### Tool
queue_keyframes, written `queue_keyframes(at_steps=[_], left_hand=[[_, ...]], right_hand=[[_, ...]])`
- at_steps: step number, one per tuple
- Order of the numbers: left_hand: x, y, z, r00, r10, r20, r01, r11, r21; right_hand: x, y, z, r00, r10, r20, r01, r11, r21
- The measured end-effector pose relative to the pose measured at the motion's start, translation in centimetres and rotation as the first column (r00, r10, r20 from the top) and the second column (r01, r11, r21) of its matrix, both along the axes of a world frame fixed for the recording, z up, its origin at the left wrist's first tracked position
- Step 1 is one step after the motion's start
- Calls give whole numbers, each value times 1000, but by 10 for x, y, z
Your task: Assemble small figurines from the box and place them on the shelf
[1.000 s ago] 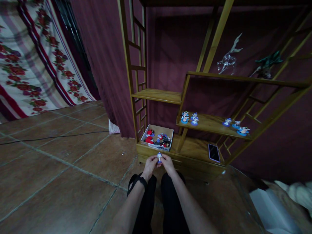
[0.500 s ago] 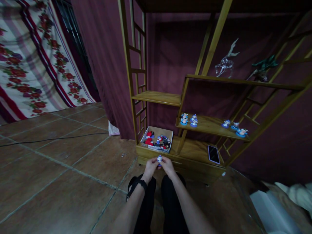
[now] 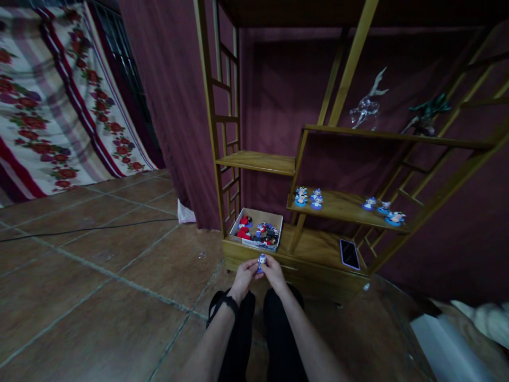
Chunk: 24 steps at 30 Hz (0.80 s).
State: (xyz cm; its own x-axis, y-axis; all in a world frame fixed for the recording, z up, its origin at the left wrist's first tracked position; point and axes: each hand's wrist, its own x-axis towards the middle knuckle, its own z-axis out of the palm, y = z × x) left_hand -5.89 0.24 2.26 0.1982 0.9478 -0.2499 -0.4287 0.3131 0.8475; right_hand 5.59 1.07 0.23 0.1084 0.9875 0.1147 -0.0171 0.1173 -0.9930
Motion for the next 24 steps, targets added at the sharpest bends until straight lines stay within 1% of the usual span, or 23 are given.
queue_keyframes(at_steps=[3,7,10,13,18,24], left_hand=[[-1,1,-1,1000,-1,7,1,1000,-1],[-1,3,-3,1000,12,15,-12,1000,-1],[0,4,-4,999,36,-9,-36,999,-1],[0,4,-4,998,45,-36,-44,999,4],[0,3,-5,998,20,-53,-18,999,40],[1,4,-7,999,26,-39,-24,999,36]], right_hand=[[-2,1,-3,999,-34,11,34,999,9],[-2,0,-4,998,-44,38,45,999,-8],[-1,0,-5,998,-54,40,54,998,-8],[-1,2,-9,999,-36,0,36,999,6],[-1,6,-13,993,-5,-115,5,1000,-1],[-4,5,-11,989,5,-149,-9,1000,-26]])
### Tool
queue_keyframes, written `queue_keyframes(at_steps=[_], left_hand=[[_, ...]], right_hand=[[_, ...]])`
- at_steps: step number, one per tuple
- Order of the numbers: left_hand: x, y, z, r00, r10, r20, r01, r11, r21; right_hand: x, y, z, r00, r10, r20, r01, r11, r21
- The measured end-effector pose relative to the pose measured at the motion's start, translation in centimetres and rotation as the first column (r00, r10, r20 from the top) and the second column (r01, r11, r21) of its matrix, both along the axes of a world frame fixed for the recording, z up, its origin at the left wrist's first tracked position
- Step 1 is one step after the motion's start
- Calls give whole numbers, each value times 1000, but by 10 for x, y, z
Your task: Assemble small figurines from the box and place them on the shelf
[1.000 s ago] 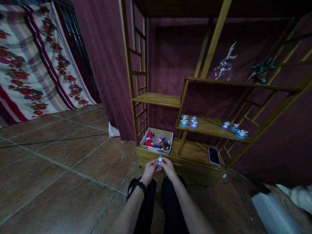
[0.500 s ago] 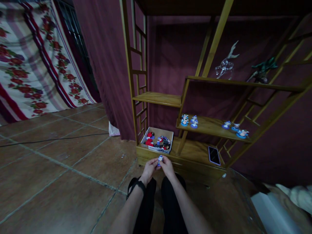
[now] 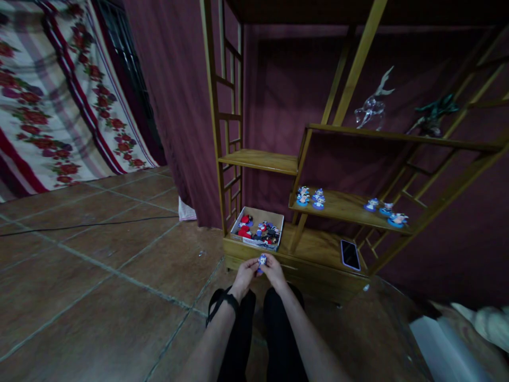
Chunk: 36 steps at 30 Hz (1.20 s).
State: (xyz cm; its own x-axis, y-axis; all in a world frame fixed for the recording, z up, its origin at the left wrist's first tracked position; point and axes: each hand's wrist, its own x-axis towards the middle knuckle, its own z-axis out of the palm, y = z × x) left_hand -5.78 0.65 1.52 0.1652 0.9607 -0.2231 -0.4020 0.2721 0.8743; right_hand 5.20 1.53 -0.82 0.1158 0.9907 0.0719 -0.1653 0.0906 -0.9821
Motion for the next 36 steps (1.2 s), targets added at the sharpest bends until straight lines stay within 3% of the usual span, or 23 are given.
queue_keyframes(at_steps=[12,25,31,36], left_hand=[[0,-2,13,1000,-2,13,3,999,-53],[11,-5,8,966,134,-220,-123,990,63],[9,-3,9,976,96,-198,-90,995,39],[2,-1,10,995,71,-66,-72,997,-19]], right_hand=[[9,-4,9,999,41,13,-40,998,-49],[2,-4,6,982,-37,183,42,999,-20],[2,-2,7,995,31,99,-30,1000,-4],[8,-9,18,994,52,-94,-61,994,-96]])
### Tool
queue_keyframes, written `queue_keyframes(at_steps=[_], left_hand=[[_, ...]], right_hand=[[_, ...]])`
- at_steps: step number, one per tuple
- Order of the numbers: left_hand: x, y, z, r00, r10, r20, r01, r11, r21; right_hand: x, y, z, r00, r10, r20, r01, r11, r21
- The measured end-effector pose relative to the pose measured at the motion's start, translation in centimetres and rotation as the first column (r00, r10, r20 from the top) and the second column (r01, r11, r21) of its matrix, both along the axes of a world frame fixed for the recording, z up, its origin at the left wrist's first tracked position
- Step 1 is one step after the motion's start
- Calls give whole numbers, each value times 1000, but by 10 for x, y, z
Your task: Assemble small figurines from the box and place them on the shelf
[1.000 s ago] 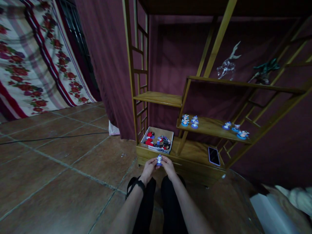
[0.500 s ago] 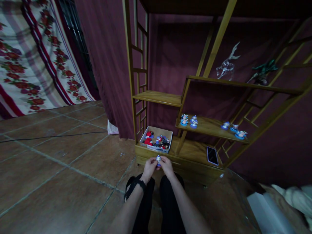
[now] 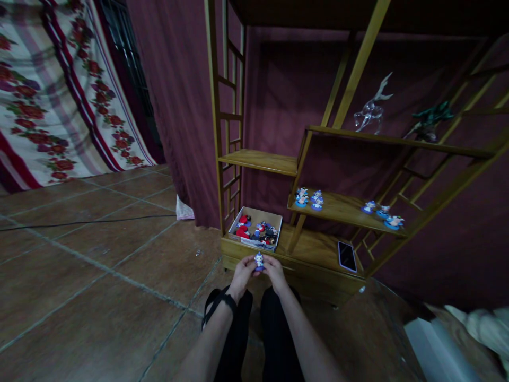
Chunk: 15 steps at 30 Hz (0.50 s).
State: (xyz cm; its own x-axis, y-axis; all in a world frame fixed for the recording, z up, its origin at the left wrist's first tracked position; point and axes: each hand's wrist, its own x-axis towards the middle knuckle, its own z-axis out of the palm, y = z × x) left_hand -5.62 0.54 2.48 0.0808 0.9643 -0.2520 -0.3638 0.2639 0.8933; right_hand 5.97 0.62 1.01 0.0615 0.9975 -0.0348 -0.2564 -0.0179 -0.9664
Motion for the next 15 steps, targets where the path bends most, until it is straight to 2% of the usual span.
queue_keyframes(at_steps=[4,15], left_hand=[[-3,2,-3,993,14,114,-14,1000,3],[-3,1,-4,989,-17,145,12,999,36]], right_hand=[[0,-5,8,995,-21,-96,17,999,-48],[-2,-3,9,1000,2,19,-2,1000,-2]])
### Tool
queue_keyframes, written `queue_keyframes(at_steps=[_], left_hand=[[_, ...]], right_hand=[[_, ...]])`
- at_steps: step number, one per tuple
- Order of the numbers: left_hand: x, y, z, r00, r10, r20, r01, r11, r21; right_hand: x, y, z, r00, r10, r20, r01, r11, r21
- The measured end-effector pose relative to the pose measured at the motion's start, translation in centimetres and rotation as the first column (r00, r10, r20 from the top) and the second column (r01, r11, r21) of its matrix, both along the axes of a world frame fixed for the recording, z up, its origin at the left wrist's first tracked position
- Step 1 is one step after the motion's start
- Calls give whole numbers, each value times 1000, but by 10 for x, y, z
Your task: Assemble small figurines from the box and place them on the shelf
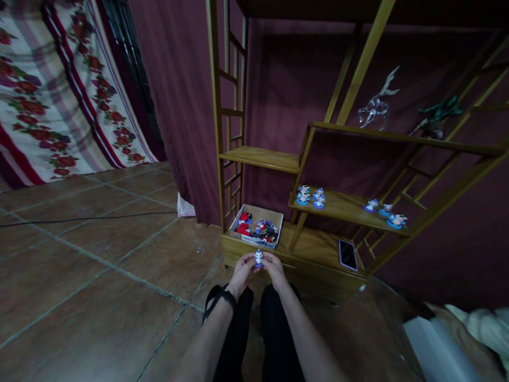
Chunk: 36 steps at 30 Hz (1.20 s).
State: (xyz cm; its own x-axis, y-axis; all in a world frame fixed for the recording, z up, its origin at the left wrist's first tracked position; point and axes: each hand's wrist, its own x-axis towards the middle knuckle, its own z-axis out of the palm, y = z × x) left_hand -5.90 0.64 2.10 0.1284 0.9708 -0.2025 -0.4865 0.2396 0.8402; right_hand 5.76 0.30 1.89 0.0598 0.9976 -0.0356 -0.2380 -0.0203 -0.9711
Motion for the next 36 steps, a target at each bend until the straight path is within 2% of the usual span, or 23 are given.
queue_keyframes(at_steps=[8,16,23,28,36], left_hand=[[1,1,1,1000,-2,-22,2,1000,-16],[0,1,-2,1000,-28,3,28,999,-44],[1,3,-8,1000,8,-15,-8,999,-36],[0,2,-8,999,-14,-34,13,1000,-22],[2,-1,-1,999,20,-45,-20,1000,-3]], right_hand=[[-2,1,3,999,-40,10,40,999,-13],[1,5,-6,997,-45,56,45,999,-3],[1,9,-13,992,-88,89,89,996,-6],[1,8,-12,995,-63,74,65,998,-16],[0,9,-15,999,-25,31,25,1000,16]])
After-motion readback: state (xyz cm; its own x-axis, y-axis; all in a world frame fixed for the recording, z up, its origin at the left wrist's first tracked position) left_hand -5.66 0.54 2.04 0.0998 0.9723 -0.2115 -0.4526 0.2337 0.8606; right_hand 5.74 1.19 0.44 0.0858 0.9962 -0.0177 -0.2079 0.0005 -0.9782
